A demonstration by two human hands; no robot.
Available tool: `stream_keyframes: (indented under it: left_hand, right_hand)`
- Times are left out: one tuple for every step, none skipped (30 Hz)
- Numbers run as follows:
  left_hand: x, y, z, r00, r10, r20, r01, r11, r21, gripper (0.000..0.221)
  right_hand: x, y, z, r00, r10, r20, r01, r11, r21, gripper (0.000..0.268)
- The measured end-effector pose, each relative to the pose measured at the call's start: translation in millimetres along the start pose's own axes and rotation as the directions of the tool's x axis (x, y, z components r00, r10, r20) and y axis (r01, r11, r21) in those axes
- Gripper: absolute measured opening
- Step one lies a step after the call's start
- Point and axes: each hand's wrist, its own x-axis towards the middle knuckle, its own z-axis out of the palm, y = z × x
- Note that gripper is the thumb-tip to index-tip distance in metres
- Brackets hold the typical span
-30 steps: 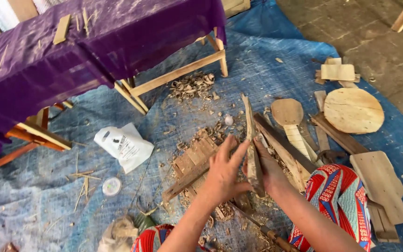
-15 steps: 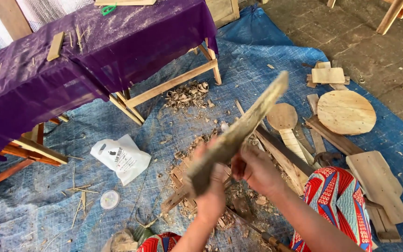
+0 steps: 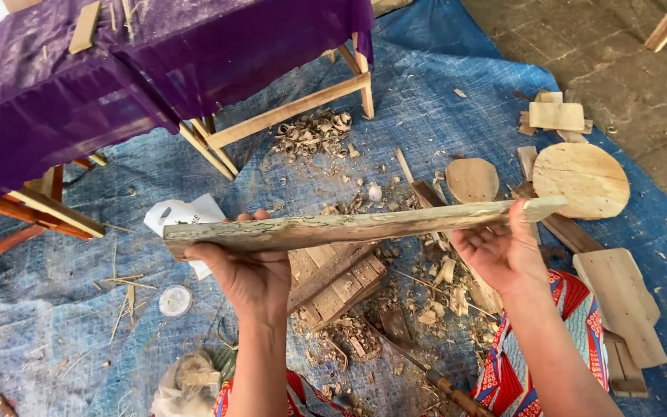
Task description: A person uses a hand saw and a curved shaving tool to shape a piece of wood while sitting on a tarp.
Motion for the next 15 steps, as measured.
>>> stream_keyframes:
  left_hand:
    - [1.0, 0.1, -0.9, 1.000, 0.008, -0.024, -0.008, 1.000, 0.007, 0.057]
    - [1.4, -1.0, -1.3, 0.999, 0.013, -0.047, -0.012, 1.000, 0.013, 0.058]
    - [2.3, -4.7, -1.8, 0.999, 0.017, -0.048, -0.017, 1.000, 0.012, 0.058]
    - [4.2, -8.8, -2.4, 0.999, 0.011, -0.033, -0.011, 1.000, 0.005, 0.058]
    - [6.0, -13.2, -3.0, 1.000, 0.006, -0.018, -0.006, 1.000, -0.002, 0.058]
    - [3.9, -15.5, 0.9, 1.000, 0.008, -0.018, -0.008, 1.000, -0.003, 0.058]
    - [1.7, -18.2, 4.5, 0.999, 0.003, -0.044, -0.001, 0.999, 0.045, 0.059]
    - [-1.0, -21.8, 7.1, 0.997, -0.006, -0.076, 0.013, 0.996, 0.093, 0.060]
    - [-7.1, -12.6, 21.4, 0.997, -0.009, -0.081, 0.016, 0.996, 0.092, 0.060]
    - [-12.8, -5.9, 36.8, 0.991, 0.018, -0.131, -0.002, 0.993, 0.122, 0.060]
    - [-18.6, 0.1, 52.2, 0.983, 0.047, -0.178, -0.019, 0.988, 0.153, 0.060]
    - [-20.0, 8.6, 60.0, 0.983, 0.025, -0.184, 0.003, 0.989, 0.149, 0.060]
    - [-20.8, 16.5, 67.8, 0.976, 0.095, -0.197, -0.055, 0.978, 0.200, 0.065]
    - [-19.8, 21.7, 76.7, 0.966, 0.161, -0.203, -0.109, 0.963, 0.248, 0.070]
    - [-15.0, 24.1, 62.7, 0.968, 0.137, -0.208, -0.084, 0.967, 0.242, 0.070]
  right_hand:
    - [2.5, 0.1, -2.3, 1.000, 0.020, 0.004, -0.020, 1.000, 0.018, 0.074]
    - [4.1, -0.9, -5.9, 0.999, 0.038, 0.006, -0.038, 0.999, 0.036, 0.066]
    - [7.8, 1.2, -10.3, 0.999, 0.040, 0.009, -0.041, 0.999, 0.033, 0.066]
    - [11.7, 3.2, -14.4, 0.999, 0.045, -0.001, -0.045, 0.998, 0.048, 0.065]
    - [15.6, 5.2, -18.8, 0.999, 0.050, -0.010, -0.049, 0.997, 0.063, 0.066]
    - [18.4, 6.7, -20.5, 0.999, 0.050, -0.009, -0.050, 0.997, 0.061, 0.066]
    - [21.4, 8.1, -22.6, 0.998, 0.058, 0.001, -0.058, 0.997, 0.059, 0.066]
    - [23.2, 9.3, -26.3, 0.998, 0.066, 0.003, -0.066, 0.996, 0.056, 0.067]
    - [25.3, 17.9, -25.1, 0.998, 0.067, -0.002, -0.066, 0.996, 0.053, 0.067]
    - [25.9, 24.0, -26.1, 0.998, 0.049, 0.037, -0.047, 0.998, -0.047, 0.063]
    - [26.8, 29.6, -27.6, 0.996, 0.036, 0.078, -0.025, 0.989, -0.146, 0.060]
    - [18.7, 46.7, -27.3, 0.998, 0.025, 0.059, -0.016, 0.989, -0.146, 0.060]
    - [11.5, 63.5, -27.0, 0.987, 0.121, 0.106, -0.048, 0.852, -0.521, 0.029]
    - [6.3, 77.3, -26.5, 0.968, 0.229, 0.104, -0.049, 0.578, -0.815, 0.031]
    - [10.7, 92.8, -68.1, 0.973, 0.213, 0.085, -0.056, 0.578, -0.814, 0.031]
